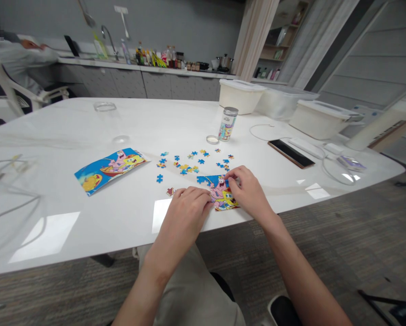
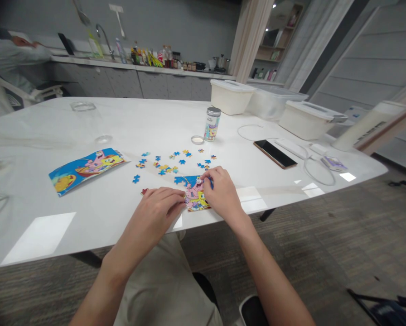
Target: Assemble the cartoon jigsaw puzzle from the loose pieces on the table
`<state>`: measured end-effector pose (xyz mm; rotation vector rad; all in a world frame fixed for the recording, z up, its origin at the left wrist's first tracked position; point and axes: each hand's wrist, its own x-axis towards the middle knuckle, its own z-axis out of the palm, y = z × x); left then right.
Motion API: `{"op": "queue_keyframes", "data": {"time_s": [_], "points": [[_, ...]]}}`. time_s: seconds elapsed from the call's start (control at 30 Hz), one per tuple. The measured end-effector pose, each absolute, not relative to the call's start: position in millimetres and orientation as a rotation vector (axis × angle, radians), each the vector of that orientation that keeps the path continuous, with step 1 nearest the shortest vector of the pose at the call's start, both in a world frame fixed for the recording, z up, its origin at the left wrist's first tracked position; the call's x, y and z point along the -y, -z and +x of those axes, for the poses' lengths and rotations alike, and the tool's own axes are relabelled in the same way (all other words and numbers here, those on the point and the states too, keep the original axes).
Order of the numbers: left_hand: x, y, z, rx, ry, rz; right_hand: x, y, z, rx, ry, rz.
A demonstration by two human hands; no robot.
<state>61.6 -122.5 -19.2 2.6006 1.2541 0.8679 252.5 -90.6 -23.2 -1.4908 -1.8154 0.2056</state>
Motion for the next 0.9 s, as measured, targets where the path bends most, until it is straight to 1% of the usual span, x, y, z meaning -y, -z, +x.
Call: {"op": "queue_keyframes", "data": {"time_s": [0.33,0.57,0.9], "points": [[126,23,57,-1.249,-0.941,2.602,91,24,254,1.828,-0.201,-1.482],[132,21,56,-1.402,-0.971,2.568,91,24,254,1.825,-0.216,-1.487],[134,22,56,-1.381,-0.97,2.626,92,23,254,1.825,-0.231,-1.488]]}}
